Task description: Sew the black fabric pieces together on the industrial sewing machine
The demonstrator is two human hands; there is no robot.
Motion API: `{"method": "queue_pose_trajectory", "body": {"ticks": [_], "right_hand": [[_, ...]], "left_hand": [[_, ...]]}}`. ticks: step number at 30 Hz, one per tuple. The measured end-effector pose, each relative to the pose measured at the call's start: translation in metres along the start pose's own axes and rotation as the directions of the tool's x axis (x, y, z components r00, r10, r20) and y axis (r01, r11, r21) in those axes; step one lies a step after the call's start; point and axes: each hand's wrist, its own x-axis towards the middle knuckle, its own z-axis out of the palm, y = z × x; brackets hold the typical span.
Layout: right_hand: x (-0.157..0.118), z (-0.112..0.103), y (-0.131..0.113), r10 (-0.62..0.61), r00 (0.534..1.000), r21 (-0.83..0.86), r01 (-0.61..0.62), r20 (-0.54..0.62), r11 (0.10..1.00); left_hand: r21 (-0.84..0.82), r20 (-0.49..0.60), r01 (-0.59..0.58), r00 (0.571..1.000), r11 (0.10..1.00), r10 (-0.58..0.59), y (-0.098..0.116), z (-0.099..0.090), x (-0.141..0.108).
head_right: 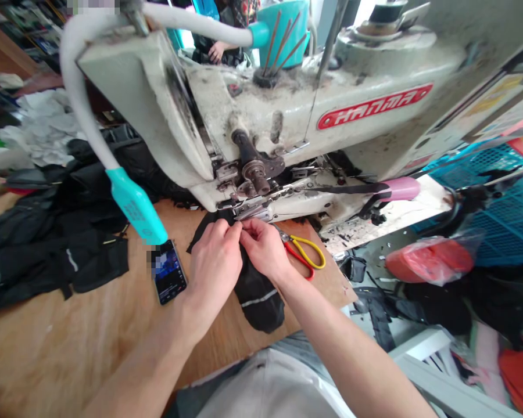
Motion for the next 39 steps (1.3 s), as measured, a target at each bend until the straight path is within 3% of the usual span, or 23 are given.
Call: {"method": "queue_pose_trajectory", "body": {"ticks": [3, 8, 12, 15, 19, 23, 26, 29, 34, 39], "right_hand": [[-0.004, -0.003, 0.000, -0.025, 1.000, -0.013, 0.025, 0.001, 1.000], [-0.017, -0.012, 0.004, -0.028, 1.000, -0.162, 0.028, 0.005, 0.986], [-0.024, -0.013, 0.008, 0.012, 0.996, -0.070, -0.005, 0.092, 0.998], [-0.021, -0.009, 0.008, 0.015, 0.996, -0.001, -0.015, 0.091, 1.000], [-0.012, -0.004, 0.003, 0.012, 0.998, 0.038, -0.014, 0.062, 0.999], [-0.004, -0.002, 0.001, 0.005, 0.999, 0.058, -0.008, 0.042, 0.998], [-0.001, -0.005, 0.000, -0.040, 0.997, 0.026, 0.038, 0.071, 0.999], [-0.001, -0.010, 0.000, -0.047, 0.992, 0.007, 0.046, 0.114, 0.999], [-0.009, -0.014, 0.005, 0.024, 0.986, 0.074, -0.037, 0.167, 0.997], [-0.021, -0.015, 0.010, 0.062, 0.981, 0.148, -0.089, 0.182, 0.985]], "left_hand": [[0.018, -0.021, -0.050, 0.999, 0.999, 0.050, -0.007, 0.007, -0.012], [-0.019, -0.106, -0.211, 0.972, 0.977, 0.208, -0.036, 0.016, -0.034], [-0.019, -0.114, -0.293, 0.951, 0.956, 0.289, -0.041, 0.010, -0.030], [-0.024, -0.072, -0.257, 0.964, 0.966, 0.255, -0.031, 0.004, -0.021], [-0.006, 0.004, -0.076, 0.997, 0.997, 0.076, -0.008, 0.000, -0.006], [0.008, 0.027, 0.037, 0.999, 0.999, -0.038, 0.004, 0.000, 0.006], [-0.067, -0.035, 0.017, 0.999, 0.998, -0.019, -0.001, 0.004, 0.002], [-0.131, -0.164, -0.052, 0.986, 0.990, 0.030, -0.013, 0.017, -0.016], [-0.103, -0.359, -0.204, 0.921, 0.974, 0.155, -0.039, 0.042, -0.042], [-0.034, -0.393, -0.378, 0.856, 0.925, 0.335, -0.057, 0.034, -0.034]]}}
